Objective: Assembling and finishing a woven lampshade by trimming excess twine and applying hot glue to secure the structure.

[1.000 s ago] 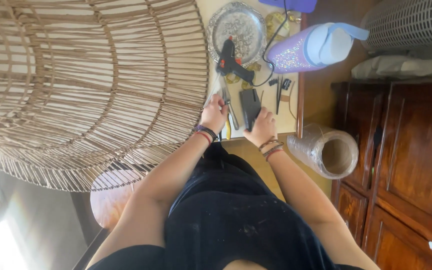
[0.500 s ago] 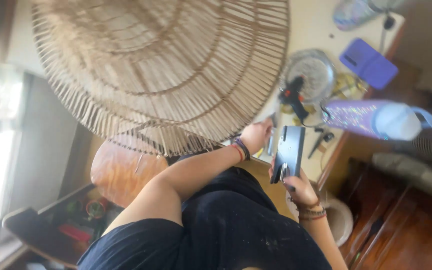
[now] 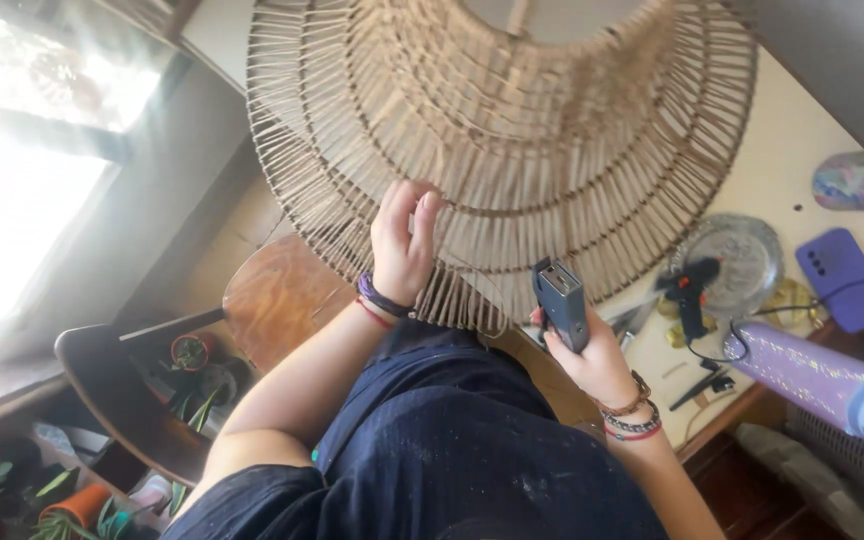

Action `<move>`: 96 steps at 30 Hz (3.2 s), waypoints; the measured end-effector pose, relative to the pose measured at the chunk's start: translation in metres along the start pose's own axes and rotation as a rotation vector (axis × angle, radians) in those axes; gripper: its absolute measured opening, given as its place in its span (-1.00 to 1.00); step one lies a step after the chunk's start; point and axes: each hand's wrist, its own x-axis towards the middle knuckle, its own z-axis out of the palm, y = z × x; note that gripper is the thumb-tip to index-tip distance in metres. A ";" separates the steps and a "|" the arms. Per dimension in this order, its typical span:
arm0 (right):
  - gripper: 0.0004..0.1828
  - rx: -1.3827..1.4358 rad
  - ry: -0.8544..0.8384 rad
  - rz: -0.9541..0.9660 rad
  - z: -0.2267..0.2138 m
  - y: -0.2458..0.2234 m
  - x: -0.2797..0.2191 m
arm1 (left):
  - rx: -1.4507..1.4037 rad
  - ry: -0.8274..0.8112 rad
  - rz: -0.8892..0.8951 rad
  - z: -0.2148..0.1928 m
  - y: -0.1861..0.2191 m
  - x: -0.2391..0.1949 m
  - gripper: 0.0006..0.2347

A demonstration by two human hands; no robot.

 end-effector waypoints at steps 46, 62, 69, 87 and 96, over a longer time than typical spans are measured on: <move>-0.51 -0.337 -0.248 0.055 0.001 -0.082 0.142 | -0.555 -0.420 -0.464 -0.036 -0.045 0.056 -0.93; -0.51 -0.409 -0.242 0.097 -0.002 -0.079 0.137 | -0.542 -0.411 -0.388 -0.041 -0.049 0.058 -0.90; -0.57 -0.458 -0.230 0.118 0.001 -0.087 0.138 | -0.526 -0.421 -0.381 -0.041 -0.051 0.057 -0.89; -0.64 -0.679 -0.155 0.161 0.011 -0.076 0.121 | -0.590 -0.423 -0.424 -0.033 -0.055 0.053 -0.91; -0.48 -0.362 -0.238 0.246 0.005 -0.090 0.123 | -0.666 -0.507 -0.525 -0.036 -0.054 0.054 -0.92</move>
